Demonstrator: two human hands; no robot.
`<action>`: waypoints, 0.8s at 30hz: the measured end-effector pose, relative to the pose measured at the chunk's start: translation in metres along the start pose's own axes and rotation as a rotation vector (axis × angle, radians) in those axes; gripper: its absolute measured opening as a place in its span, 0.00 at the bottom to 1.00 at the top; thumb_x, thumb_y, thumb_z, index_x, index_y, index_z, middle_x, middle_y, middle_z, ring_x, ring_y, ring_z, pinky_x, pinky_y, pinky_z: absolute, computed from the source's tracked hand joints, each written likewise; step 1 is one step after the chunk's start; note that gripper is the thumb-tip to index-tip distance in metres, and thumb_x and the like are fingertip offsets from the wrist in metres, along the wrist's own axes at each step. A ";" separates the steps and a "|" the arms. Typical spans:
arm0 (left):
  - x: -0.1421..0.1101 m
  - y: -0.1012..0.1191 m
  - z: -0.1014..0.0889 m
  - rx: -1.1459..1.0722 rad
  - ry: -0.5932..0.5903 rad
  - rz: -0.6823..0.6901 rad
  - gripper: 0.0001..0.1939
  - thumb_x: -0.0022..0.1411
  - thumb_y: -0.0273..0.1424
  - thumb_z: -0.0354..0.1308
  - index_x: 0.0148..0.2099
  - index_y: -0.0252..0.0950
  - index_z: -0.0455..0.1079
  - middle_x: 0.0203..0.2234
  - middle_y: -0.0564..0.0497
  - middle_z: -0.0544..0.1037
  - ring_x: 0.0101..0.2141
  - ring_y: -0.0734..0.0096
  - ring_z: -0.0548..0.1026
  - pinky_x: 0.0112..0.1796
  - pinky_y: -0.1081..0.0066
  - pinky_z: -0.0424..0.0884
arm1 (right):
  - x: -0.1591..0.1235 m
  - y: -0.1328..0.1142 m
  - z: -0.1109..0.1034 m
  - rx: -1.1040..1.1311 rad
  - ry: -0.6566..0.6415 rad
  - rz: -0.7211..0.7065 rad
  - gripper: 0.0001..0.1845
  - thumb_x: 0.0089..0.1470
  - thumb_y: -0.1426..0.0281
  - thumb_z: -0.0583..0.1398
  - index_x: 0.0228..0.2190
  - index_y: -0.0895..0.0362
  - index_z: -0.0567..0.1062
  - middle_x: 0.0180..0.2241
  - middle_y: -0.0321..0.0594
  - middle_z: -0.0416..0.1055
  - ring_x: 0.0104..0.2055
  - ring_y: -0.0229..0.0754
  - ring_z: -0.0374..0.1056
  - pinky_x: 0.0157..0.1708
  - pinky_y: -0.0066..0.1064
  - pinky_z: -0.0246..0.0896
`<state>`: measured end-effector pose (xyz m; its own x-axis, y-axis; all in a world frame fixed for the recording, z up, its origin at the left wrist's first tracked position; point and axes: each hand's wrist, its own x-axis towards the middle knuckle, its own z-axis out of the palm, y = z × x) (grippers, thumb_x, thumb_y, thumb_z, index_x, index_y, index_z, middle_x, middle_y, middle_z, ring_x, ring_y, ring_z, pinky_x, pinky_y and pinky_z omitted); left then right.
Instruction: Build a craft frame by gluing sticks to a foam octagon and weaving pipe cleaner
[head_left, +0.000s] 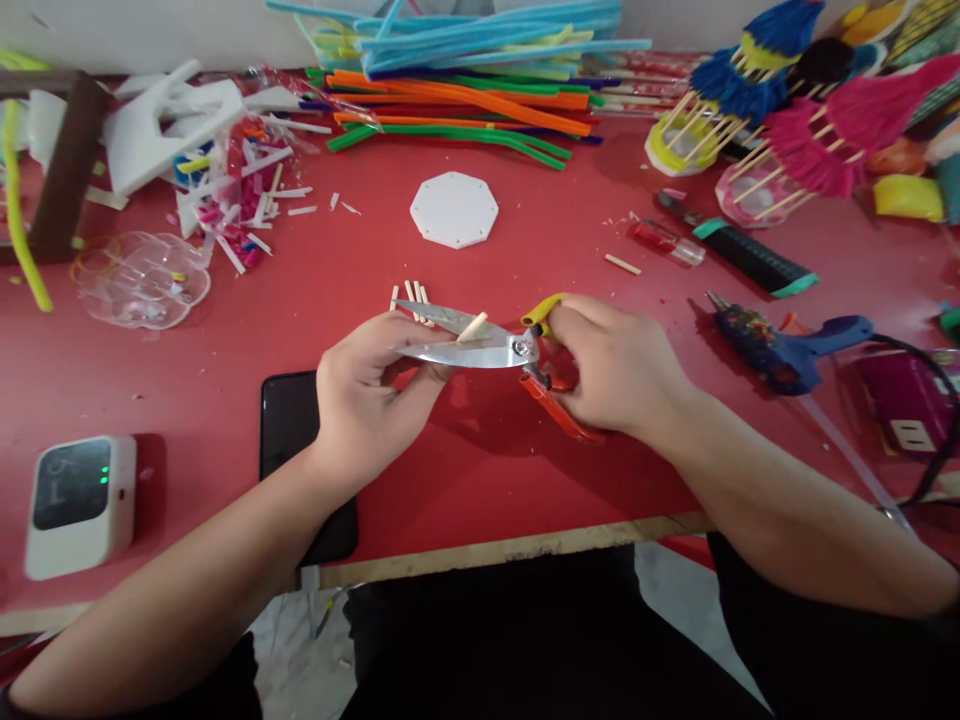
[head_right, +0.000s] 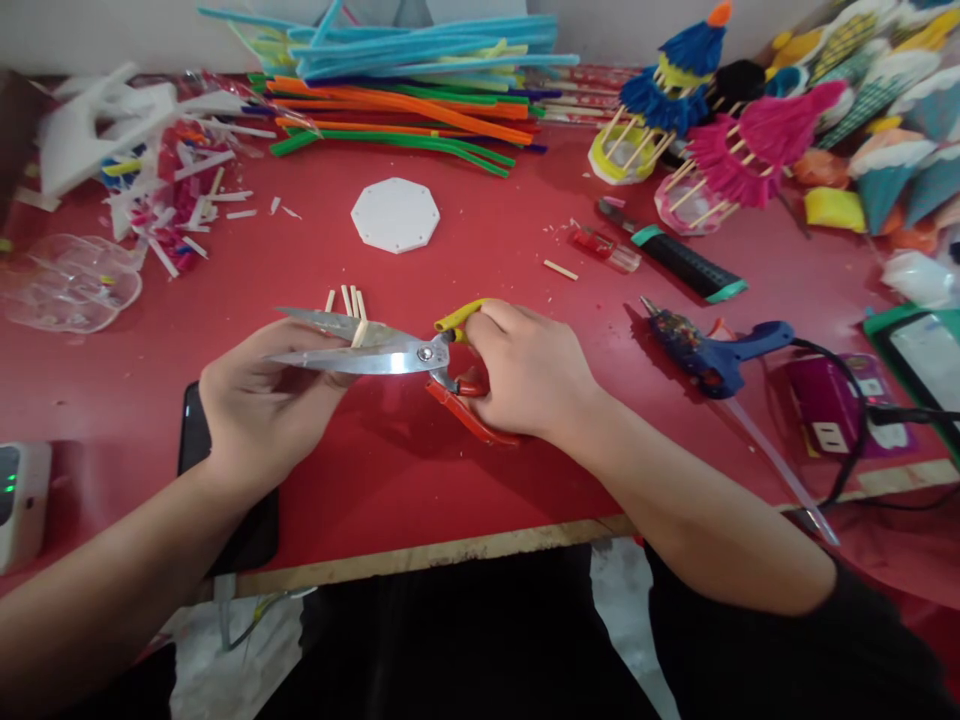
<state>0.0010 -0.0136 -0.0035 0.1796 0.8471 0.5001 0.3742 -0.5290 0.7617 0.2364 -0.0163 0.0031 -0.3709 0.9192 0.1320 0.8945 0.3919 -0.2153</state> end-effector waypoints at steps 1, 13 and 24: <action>0.000 0.001 -0.001 -0.007 -0.016 -0.008 0.05 0.62 0.27 0.65 0.35 0.43 0.76 0.29 0.54 0.82 0.28 0.71 0.79 0.28 0.69 0.76 | -0.001 0.000 0.000 -0.005 -0.005 -0.006 0.11 0.48 0.63 0.59 0.32 0.56 0.73 0.34 0.46 0.74 0.33 0.46 0.69 0.28 0.33 0.55; 0.000 0.004 -0.002 -0.005 -0.049 -0.063 0.05 0.63 0.26 0.65 0.36 0.43 0.76 0.31 0.54 0.82 0.31 0.69 0.80 0.31 0.67 0.77 | -0.003 -0.002 0.001 0.015 -0.003 0.018 0.15 0.52 0.56 0.58 0.33 0.56 0.71 0.37 0.48 0.75 0.36 0.49 0.71 0.29 0.34 0.56; 0.002 -0.002 -0.001 -0.047 -0.030 -0.096 0.05 0.63 0.26 0.64 0.37 0.43 0.77 0.33 0.54 0.84 0.33 0.68 0.82 0.34 0.67 0.80 | -0.005 -0.005 0.005 0.054 0.048 0.004 0.21 0.54 0.55 0.58 0.42 0.58 0.75 0.40 0.50 0.77 0.40 0.51 0.74 0.31 0.35 0.61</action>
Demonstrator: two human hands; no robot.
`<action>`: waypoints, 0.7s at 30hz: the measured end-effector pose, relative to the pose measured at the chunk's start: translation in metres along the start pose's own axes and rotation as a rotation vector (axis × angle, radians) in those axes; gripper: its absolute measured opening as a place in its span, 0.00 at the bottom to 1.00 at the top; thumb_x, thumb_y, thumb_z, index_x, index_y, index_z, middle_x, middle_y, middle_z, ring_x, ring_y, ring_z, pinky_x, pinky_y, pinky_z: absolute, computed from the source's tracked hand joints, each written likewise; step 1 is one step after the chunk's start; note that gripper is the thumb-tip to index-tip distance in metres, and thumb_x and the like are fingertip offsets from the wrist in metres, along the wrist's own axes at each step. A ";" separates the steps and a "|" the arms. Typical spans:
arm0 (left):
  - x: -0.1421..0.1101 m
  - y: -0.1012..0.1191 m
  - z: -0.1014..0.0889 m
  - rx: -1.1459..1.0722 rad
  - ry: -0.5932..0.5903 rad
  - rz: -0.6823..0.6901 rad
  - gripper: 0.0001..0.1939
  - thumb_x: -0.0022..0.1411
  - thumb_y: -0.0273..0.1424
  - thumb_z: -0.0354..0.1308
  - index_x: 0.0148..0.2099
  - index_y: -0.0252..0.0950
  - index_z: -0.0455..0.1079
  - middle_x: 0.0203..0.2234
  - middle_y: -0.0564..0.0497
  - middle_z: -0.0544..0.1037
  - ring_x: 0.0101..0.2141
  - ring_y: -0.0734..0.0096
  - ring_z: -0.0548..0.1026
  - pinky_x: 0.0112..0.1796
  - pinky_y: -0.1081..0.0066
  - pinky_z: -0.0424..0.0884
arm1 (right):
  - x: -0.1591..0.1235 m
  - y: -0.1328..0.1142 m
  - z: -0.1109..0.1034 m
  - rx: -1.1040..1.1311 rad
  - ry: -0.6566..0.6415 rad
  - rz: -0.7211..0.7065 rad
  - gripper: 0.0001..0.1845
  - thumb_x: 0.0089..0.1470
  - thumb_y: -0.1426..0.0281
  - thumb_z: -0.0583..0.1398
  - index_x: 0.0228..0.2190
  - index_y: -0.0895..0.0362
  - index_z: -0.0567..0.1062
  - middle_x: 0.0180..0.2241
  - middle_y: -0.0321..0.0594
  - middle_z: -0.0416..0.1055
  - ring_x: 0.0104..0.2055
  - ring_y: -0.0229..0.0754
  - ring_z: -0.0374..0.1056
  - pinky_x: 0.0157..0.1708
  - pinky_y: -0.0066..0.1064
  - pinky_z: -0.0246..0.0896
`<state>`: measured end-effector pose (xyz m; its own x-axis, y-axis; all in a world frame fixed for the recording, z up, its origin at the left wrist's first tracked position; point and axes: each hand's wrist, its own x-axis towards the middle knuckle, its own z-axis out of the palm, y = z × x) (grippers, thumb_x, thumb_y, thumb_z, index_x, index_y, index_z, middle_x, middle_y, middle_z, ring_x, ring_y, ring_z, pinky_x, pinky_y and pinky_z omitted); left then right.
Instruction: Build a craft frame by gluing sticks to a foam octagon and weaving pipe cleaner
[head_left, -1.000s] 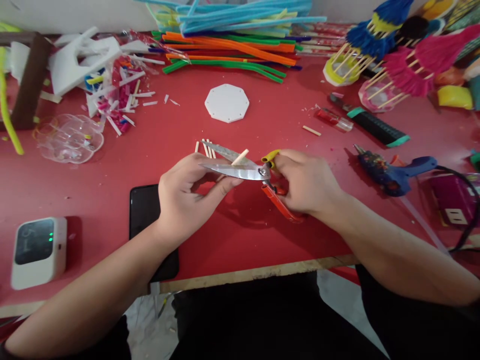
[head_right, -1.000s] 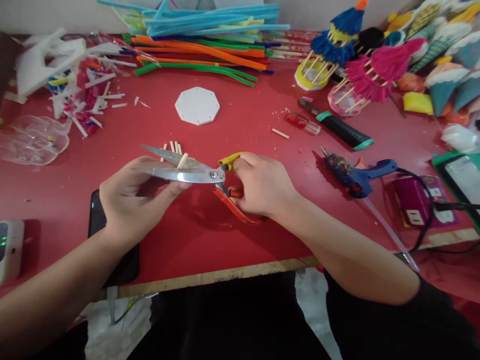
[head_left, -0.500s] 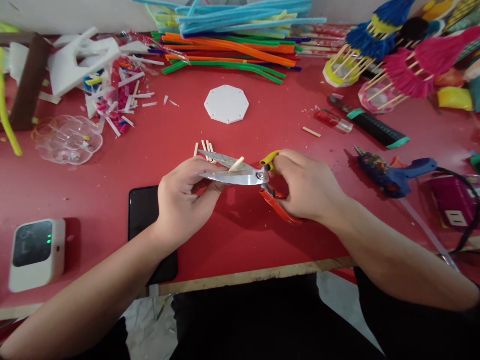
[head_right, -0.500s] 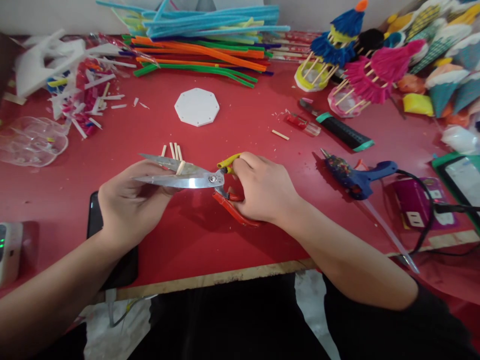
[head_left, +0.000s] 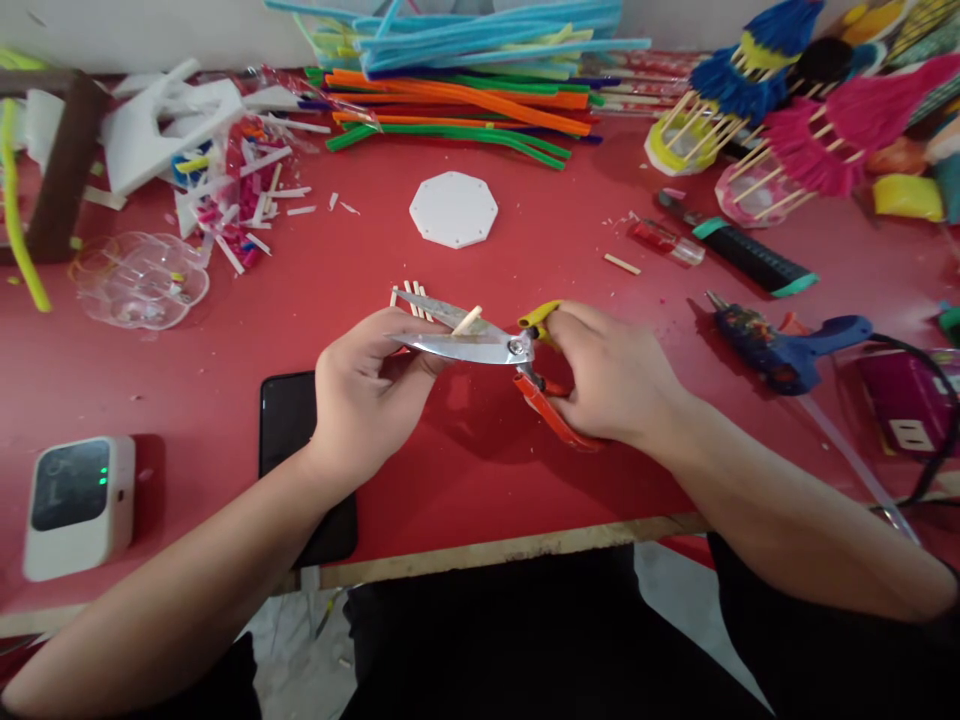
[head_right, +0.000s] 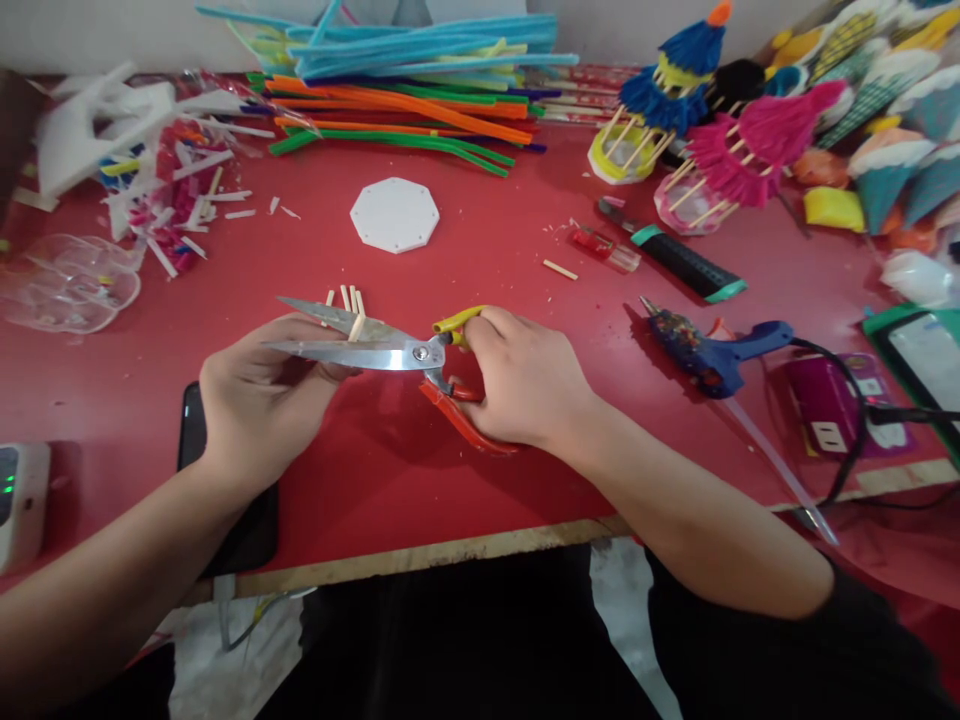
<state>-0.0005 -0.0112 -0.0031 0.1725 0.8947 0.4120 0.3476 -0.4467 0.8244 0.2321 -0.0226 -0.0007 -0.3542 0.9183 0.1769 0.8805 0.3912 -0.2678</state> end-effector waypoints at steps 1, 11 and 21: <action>0.000 -0.001 0.000 0.004 0.010 0.006 0.05 0.64 0.27 0.64 0.37 0.44 0.77 0.33 0.54 0.84 0.33 0.68 0.82 0.33 0.67 0.80 | 0.000 -0.001 0.000 -0.006 0.007 -0.002 0.22 0.55 0.54 0.57 0.42 0.58 0.75 0.40 0.50 0.77 0.40 0.52 0.74 0.31 0.35 0.61; -0.002 -0.004 0.000 -0.005 0.040 0.009 0.07 0.64 0.25 0.63 0.39 0.44 0.77 0.34 0.55 0.83 0.34 0.70 0.81 0.35 0.66 0.79 | -0.002 -0.013 -0.007 -0.048 0.021 0.034 0.36 0.59 0.40 0.51 0.38 0.60 0.75 0.39 0.52 0.76 0.39 0.52 0.75 0.29 0.35 0.59; -0.002 -0.003 -0.001 0.007 0.026 -0.001 0.04 0.67 0.31 0.62 0.38 0.47 0.76 0.34 0.54 0.82 0.36 0.67 0.81 0.36 0.62 0.80 | -0.002 -0.011 -0.007 -0.075 0.007 0.023 0.39 0.56 0.37 0.52 0.40 0.60 0.75 0.39 0.52 0.75 0.38 0.52 0.74 0.28 0.34 0.56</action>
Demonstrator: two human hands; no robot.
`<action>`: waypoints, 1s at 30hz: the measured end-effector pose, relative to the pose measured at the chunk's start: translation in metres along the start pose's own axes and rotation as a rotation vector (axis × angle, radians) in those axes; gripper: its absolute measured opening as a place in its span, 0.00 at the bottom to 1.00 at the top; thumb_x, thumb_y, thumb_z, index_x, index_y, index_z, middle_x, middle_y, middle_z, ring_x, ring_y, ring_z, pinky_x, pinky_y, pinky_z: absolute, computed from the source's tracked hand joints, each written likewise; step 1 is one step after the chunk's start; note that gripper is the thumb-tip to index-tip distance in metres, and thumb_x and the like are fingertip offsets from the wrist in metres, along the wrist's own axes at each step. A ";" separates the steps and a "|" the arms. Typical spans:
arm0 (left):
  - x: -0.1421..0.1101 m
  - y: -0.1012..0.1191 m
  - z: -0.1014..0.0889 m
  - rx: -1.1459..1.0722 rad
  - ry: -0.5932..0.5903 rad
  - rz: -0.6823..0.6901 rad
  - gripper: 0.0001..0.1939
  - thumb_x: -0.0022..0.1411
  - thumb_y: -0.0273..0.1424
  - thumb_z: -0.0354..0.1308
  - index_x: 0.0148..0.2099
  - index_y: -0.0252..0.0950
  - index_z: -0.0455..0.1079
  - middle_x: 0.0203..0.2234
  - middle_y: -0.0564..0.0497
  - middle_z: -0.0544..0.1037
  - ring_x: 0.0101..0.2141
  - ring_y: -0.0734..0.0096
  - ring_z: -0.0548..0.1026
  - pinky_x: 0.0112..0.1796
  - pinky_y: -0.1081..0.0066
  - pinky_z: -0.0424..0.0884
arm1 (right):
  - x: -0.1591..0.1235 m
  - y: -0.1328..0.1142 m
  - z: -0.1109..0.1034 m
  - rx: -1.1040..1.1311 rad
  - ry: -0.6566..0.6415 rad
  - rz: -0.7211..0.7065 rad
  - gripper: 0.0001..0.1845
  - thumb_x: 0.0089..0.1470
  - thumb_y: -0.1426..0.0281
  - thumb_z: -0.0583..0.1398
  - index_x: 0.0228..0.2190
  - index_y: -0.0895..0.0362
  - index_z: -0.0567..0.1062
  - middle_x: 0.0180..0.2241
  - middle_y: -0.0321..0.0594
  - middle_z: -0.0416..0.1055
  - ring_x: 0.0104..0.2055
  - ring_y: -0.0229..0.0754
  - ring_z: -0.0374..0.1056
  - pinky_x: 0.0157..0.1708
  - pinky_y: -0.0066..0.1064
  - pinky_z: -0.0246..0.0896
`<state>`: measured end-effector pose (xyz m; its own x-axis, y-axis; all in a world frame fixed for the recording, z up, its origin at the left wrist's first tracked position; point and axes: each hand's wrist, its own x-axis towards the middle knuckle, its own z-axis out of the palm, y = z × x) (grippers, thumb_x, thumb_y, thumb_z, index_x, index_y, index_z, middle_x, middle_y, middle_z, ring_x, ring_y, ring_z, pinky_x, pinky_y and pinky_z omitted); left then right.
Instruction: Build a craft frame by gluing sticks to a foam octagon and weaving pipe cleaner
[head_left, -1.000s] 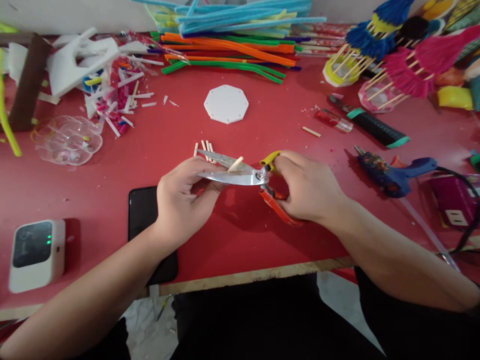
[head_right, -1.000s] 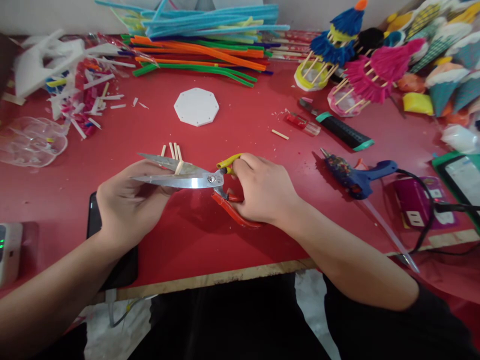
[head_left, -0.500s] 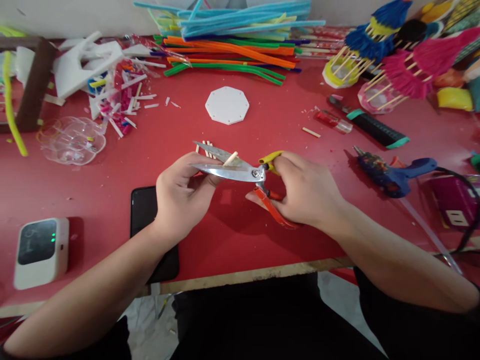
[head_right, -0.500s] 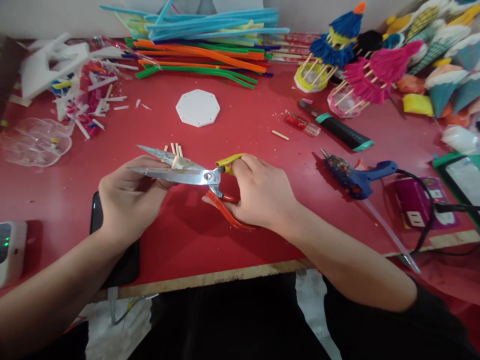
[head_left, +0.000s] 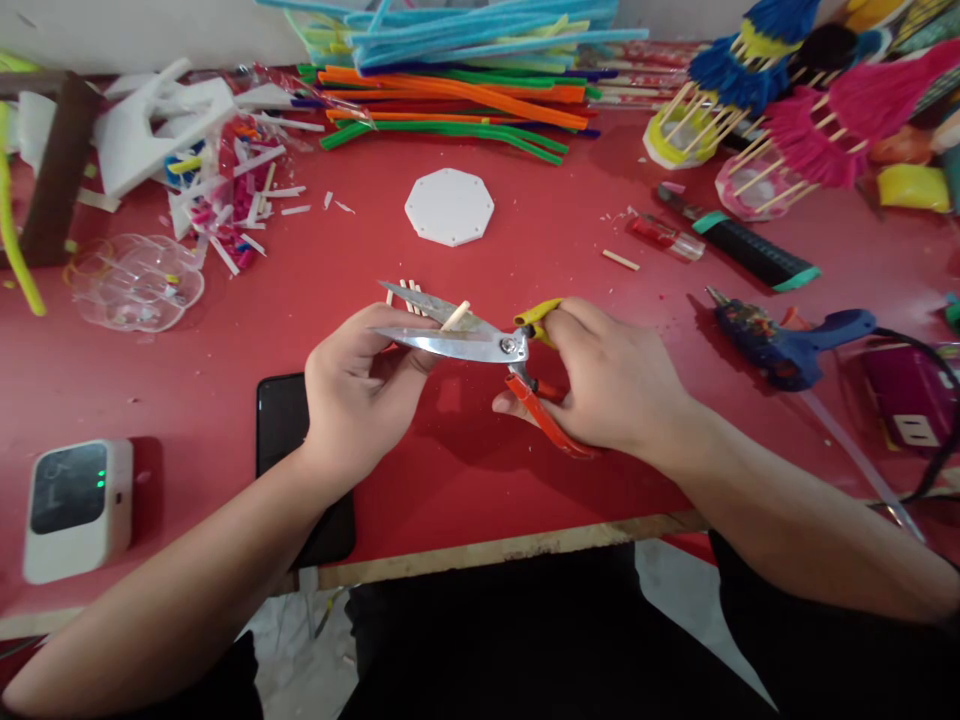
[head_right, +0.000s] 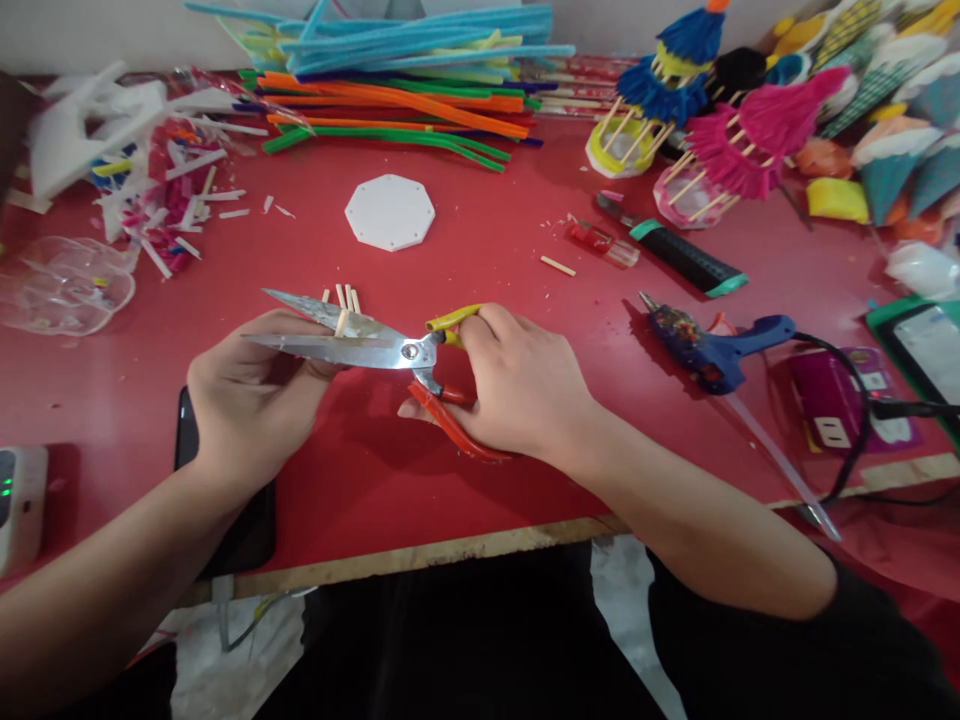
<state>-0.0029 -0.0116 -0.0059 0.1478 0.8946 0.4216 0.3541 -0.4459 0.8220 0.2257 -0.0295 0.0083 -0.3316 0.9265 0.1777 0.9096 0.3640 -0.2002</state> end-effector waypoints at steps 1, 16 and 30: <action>0.000 0.000 0.000 -0.003 -0.003 -0.005 0.04 0.67 0.31 0.62 0.38 0.47 0.76 0.34 0.54 0.82 0.36 0.67 0.81 0.36 0.61 0.81 | 0.000 0.000 0.000 -0.003 -0.001 -0.002 0.39 0.56 0.36 0.52 0.40 0.60 0.75 0.39 0.52 0.75 0.37 0.51 0.74 0.27 0.34 0.55; 0.003 0.002 0.001 0.023 -0.009 0.069 0.08 0.63 0.22 0.61 0.38 0.41 0.76 0.29 0.56 0.80 0.29 0.75 0.78 0.29 0.73 0.73 | 0.001 0.004 0.006 0.055 0.055 -0.056 0.37 0.59 0.38 0.49 0.40 0.60 0.73 0.39 0.53 0.72 0.39 0.52 0.72 0.31 0.38 0.63; 0.004 -0.001 0.002 -0.153 -0.052 0.118 0.07 0.65 0.23 0.61 0.39 0.41 0.76 0.32 0.54 0.81 0.32 0.76 0.78 0.34 0.73 0.75 | 0.004 0.011 0.011 0.201 0.029 -0.093 0.35 0.58 0.39 0.53 0.42 0.59 0.72 0.41 0.52 0.73 0.41 0.52 0.73 0.34 0.38 0.66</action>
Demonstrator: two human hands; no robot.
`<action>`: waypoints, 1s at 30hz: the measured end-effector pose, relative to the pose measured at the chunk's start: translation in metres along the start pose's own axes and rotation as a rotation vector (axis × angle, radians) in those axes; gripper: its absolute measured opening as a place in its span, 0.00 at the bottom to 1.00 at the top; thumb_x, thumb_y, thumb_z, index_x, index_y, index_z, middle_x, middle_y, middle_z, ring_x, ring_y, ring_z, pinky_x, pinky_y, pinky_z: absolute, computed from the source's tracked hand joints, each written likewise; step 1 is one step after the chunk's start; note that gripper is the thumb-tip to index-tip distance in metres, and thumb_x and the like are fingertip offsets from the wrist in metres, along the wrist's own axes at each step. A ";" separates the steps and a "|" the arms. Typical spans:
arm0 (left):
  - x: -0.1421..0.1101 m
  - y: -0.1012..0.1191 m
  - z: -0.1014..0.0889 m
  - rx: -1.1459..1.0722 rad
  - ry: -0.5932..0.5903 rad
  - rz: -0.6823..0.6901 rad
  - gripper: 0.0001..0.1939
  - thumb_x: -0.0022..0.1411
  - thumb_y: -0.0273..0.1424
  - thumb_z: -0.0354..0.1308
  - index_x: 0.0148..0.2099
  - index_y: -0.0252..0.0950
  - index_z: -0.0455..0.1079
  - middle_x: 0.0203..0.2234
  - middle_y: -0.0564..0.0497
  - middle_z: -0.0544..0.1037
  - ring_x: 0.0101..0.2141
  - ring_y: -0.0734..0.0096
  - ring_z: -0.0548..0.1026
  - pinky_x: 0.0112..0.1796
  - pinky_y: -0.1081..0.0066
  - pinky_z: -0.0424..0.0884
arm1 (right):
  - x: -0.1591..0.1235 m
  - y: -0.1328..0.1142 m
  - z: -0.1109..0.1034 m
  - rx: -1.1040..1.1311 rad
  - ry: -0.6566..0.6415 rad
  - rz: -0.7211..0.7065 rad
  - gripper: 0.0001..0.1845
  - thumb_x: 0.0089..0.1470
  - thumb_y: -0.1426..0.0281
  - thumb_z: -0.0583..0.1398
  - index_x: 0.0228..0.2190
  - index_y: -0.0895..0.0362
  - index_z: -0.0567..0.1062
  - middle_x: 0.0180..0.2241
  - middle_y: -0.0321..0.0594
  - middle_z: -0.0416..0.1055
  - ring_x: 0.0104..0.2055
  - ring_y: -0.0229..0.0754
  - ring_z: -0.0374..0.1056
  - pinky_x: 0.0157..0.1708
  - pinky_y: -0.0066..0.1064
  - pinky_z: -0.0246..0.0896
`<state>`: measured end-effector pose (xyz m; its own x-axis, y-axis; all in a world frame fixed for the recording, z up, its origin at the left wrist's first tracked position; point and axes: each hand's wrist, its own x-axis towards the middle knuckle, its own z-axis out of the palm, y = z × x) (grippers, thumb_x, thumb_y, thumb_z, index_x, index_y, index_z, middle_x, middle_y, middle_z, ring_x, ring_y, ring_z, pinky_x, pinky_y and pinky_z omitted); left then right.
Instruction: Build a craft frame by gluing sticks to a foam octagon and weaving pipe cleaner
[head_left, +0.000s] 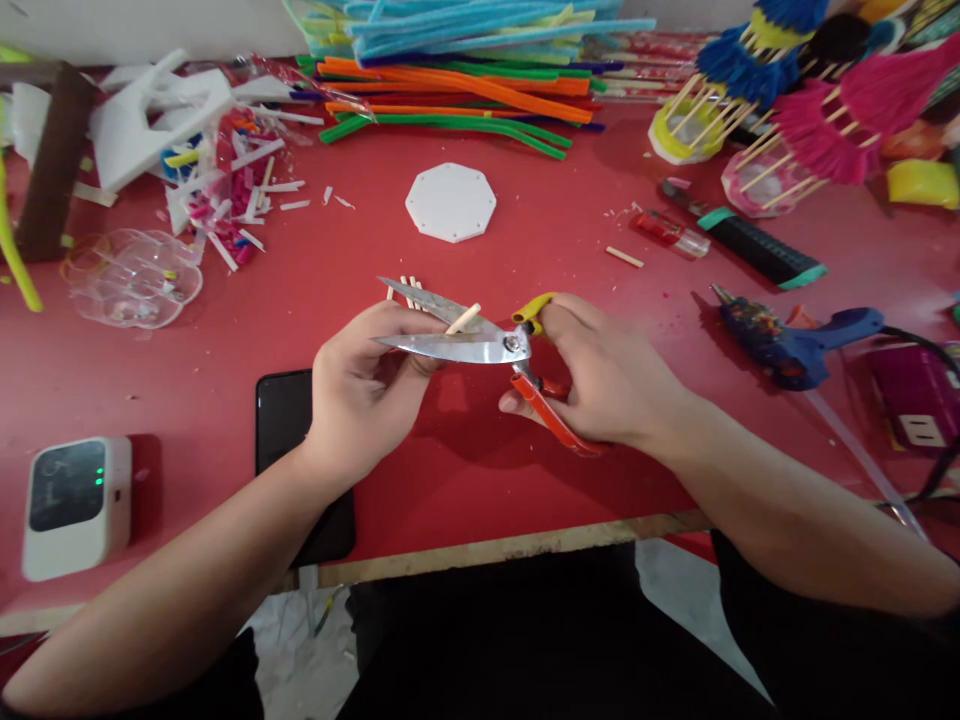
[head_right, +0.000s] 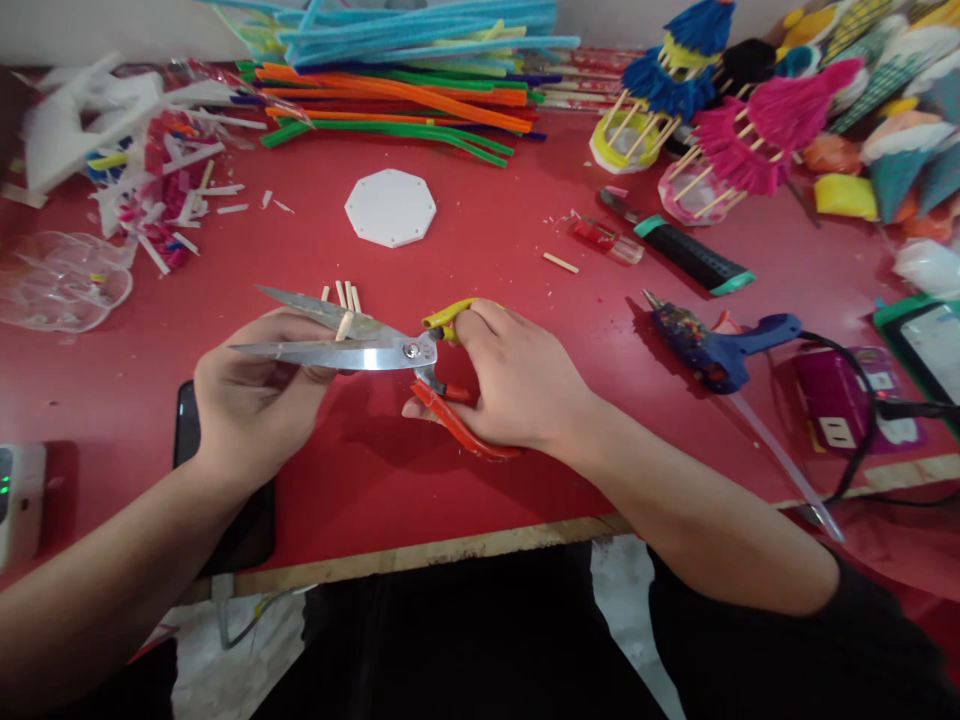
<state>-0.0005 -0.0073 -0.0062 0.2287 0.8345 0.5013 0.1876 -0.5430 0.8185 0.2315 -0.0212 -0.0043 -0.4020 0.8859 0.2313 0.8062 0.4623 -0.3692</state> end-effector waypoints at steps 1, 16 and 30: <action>0.000 0.000 0.000 0.001 -0.004 0.007 0.08 0.65 0.22 0.61 0.39 0.42 0.77 0.32 0.54 0.81 0.32 0.75 0.79 0.34 0.73 0.75 | 0.000 0.001 -0.001 0.011 -0.008 -0.006 0.34 0.58 0.39 0.53 0.41 0.58 0.72 0.40 0.51 0.73 0.40 0.51 0.73 0.33 0.37 0.66; -0.001 0.000 0.000 0.048 -0.010 0.019 0.06 0.63 0.24 0.63 0.37 0.42 0.77 0.30 0.54 0.81 0.28 0.75 0.77 0.28 0.73 0.70 | 0.002 -0.001 -0.005 -0.081 -0.044 0.041 0.14 0.54 0.60 0.57 0.36 0.57 0.74 0.35 0.46 0.75 0.33 0.45 0.70 0.28 0.33 0.56; 0.000 0.007 0.002 0.045 -0.030 -0.064 0.04 0.62 0.26 0.63 0.35 0.39 0.76 0.28 0.54 0.81 0.25 0.76 0.74 0.23 0.74 0.66 | 0.001 0.003 -0.002 -0.084 -0.071 0.058 0.11 0.49 0.60 0.59 0.32 0.54 0.72 0.34 0.46 0.76 0.32 0.48 0.72 0.25 0.36 0.57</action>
<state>0.0026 -0.0108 -0.0007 0.2430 0.8648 0.4395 0.2453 -0.4931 0.8347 0.2346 -0.0193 -0.0030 -0.3811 0.9128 0.1468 0.8614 0.4083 -0.3022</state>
